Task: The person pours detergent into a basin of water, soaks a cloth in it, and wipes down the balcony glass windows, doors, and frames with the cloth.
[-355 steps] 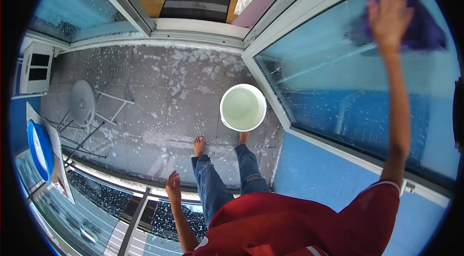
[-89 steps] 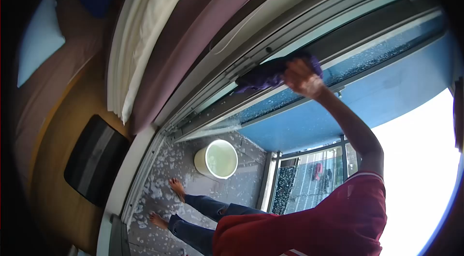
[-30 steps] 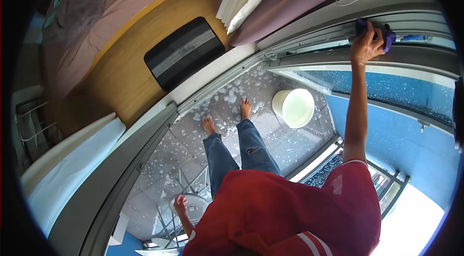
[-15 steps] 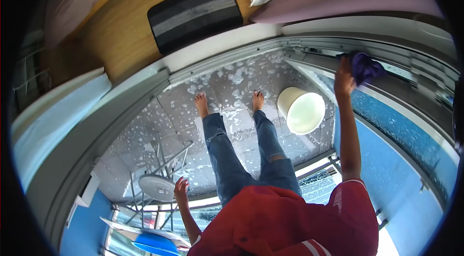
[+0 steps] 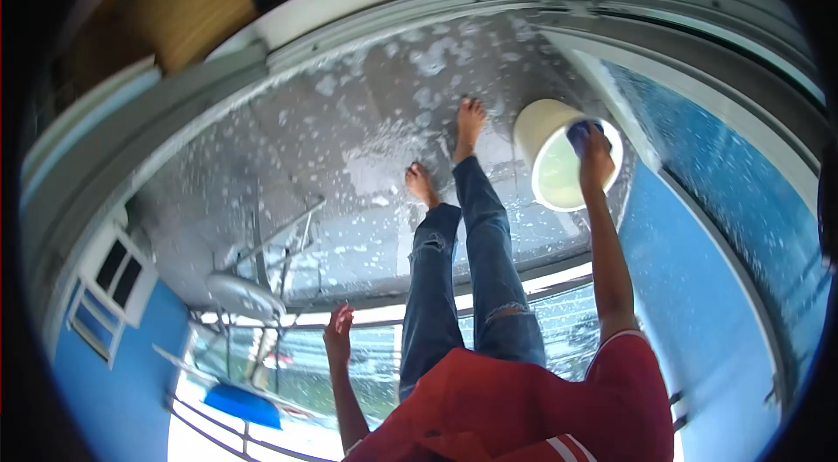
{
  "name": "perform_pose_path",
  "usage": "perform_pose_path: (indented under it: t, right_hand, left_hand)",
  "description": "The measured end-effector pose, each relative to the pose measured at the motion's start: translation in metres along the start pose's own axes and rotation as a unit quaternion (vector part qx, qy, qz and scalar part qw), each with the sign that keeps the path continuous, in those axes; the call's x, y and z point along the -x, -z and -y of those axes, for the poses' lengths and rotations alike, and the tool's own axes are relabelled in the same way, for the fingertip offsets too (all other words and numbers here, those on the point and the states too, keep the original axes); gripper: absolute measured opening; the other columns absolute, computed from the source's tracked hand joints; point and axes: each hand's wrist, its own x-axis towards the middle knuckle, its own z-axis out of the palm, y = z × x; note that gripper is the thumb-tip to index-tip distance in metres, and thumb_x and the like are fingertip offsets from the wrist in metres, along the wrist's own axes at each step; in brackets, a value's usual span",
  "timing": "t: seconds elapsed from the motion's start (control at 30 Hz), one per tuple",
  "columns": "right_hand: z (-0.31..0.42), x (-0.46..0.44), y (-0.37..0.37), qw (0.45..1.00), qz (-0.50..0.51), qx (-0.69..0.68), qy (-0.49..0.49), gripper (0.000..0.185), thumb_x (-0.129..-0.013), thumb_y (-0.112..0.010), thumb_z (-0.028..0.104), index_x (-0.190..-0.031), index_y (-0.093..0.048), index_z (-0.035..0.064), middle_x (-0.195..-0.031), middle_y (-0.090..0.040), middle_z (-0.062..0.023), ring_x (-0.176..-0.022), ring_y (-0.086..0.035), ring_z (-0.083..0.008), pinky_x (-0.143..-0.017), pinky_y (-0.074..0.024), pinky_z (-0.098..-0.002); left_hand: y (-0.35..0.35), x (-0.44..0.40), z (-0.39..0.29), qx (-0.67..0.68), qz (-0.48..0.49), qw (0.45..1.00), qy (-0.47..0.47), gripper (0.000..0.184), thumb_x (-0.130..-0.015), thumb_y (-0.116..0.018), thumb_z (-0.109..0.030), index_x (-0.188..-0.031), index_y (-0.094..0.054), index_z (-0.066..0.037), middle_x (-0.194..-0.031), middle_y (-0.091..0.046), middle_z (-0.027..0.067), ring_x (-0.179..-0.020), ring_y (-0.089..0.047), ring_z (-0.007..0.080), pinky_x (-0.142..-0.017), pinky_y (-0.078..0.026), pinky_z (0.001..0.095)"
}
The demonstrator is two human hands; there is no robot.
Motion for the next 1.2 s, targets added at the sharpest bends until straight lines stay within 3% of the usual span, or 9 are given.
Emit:
perform_pose_path:
  t: [0.17,0.33,0.47,0.57,0.67,0.9,1.0,1.07,1.2]
  right_hand:
    - [0.011,0.049,-0.006,0.993,0.043,-0.08,-0.069,0.024,-0.088,-0.048,0.019,-0.107,-0.061,0.0112,-0.093,-0.065,-0.0099,-0.076,-0.064,-0.026,-0.066,-0.0506,-0.0362]
    - [0.168,0.112,0.066,0.948,0.149,-0.259,0.113,0.03,-0.09,-0.048,0.026,-0.107,-0.059,0.0043,-0.096,-0.063,-0.0191,-0.086,-0.062,-0.0301,-0.071,-0.0482,-0.0347]
    - [0.329,0.191,0.176,0.764,0.325,-0.436,0.347,0.021,-0.086,-0.053,0.007,-0.103,-0.059,-0.0023,-0.096,-0.063,-0.018,-0.085,-0.063,-0.0283,-0.073,-0.0473,-0.0353]
    - [0.423,0.248,0.262,0.606,0.33,-0.518,0.506,0.023,-0.083,-0.057,0.013,-0.106,-0.06,0.0099,-0.071,-0.055,-0.0046,-0.064,-0.052,-0.0211,-0.071,-0.0368,-0.0363]
    - [0.493,0.289,0.303,0.52,0.347,-0.572,0.53,0.039,-0.083,-0.057,0.014,-0.121,-0.049,0.0089,-0.106,-0.054,-0.0113,-0.1,-0.048,-0.0255,-0.085,-0.0361,-0.0354]
    - [0.469,0.283,0.225,0.731,0.375,-0.411,0.396,0.026,-0.089,-0.05,0.017,-0.111,-0.055,0.0049,-0.106,-0.056,-0.011,-0.096,-0.054,-0.0199,-0.081,-0.0429,-0.0317]
    - [0.418,0.272,0.179,0.771,0.364,-0.43,0.296,0.027,-0.09,-0.048,0.021,-0.109,-0.056,0.0035,-0.102,-0.058,-0.0103,-0.095,-0.055,-0.0189,-0.08,-0.043,-0.0298]
    - [0.385,0.265,0.159,0.827,0.366,-0.372,0.211,0.03,-0.089,-0.049,0.023,-0.108,-0.057,0.0022,-0.099,-0.06,-0.0099,-0.093,-0.057,-0.0189,-0.079,-0.043,-0.0282]
    - [0.366,0.272,0.175,0.854,0.351,-0.359,0.135,0.028,-0.088,-0.05,0.023,-0.106,-0.058,0.0028,-0.095,-0.062,-0.0097,-0.092,-0.058,-0.0182,-0.079,-0.0429,-0.0275]
  left_hand:
    - [0.003,0.041,-0.022,-0.042,-0.094,0.994,-0.047,0.028,-0.087,-0.053,-0.012,-0.114,-0.054,-0.005,-0.099,-0.063,0.012,-0.091,-0.061,0.0193,-0.08,-0.047,0.0308]
    - [0.017,0.064,-0.017,0.04,-0.124,0.976,-0.176,0.043,-0.08,-0.059,-0.005,-0.121,-0.048,-0.009,-0.107,-0.059,0.0111,-0.094,-0.059,0.0228,-0.082,-0.047,0.031]
    - [0.035,0.102,-0.066,-0.007,-0.242,0.907,-0.345,0.072,-0.067,-0.07,-0.009,-0.131,-0.037,-0.013,-0.12,-0.048,0.0107,-0.114,-0.045,0.0255,-0.097,-0.036,0.0382]
    - [0.085,0.138,-0.048,-0.041,-0.255,0.887,-0.383,0.052,-0.069,-0.066,-0.014,-0.118,-0.051,-0.011,-0.112,-0.053,0.0097,-0.115,-0.044,0.0257,-0.1,-0.027,0.0407]
    - [0.162,0.189,0.023,0.114,-0.45,0.838,-0.286,0.039,-0.072,-0.051,0.006,-0.11,-0.051,-0.004,-0.097,-0.063,0.0138,-0.095,-0.061,0.0252,-0.076,-0.047,0.031]
    - [0.354,0.286,0.256,0.064,-0.749,0.642,-0.151,0.029,-0.079,-0.051,-0.01,-0.106,-0.052,-0.004,-0.091,-0.06,0.0159,-0.087,-0.058,0.0217,-0.075,-0.044,0.0333]
    - [0.412,0.23,0.34,0.0,-0.736,0.664,-0.131,0.05,-0.079,-0.046,-0.002,-0.128,-0.041,-0.011,-0.112,-0.052,0.0163,-0.097,-0.055,0.0249,-0.083,-0.043,0.0339]
    - [0.412,0.183,0.37,0.018,-0.562,0.82,-0.112,0.058,-0.08,-0.046,-0.003,-0.135,-0.031,-0.011,-0.118,-0.048,0.0175,-0.097,-0.053,0.0265,-0.086,-0.041,0.0332]
    - [0.413,0.118,0.449,-0.005,-0.408,0.913,-0.011,0.04,-0.08,-0.049,-0.012,-0.119,-0.042,-0.006,-0.103,-0.053,0.0158,-0.088,-0.056,0.0273,-0.078,-0.044,0.0353]
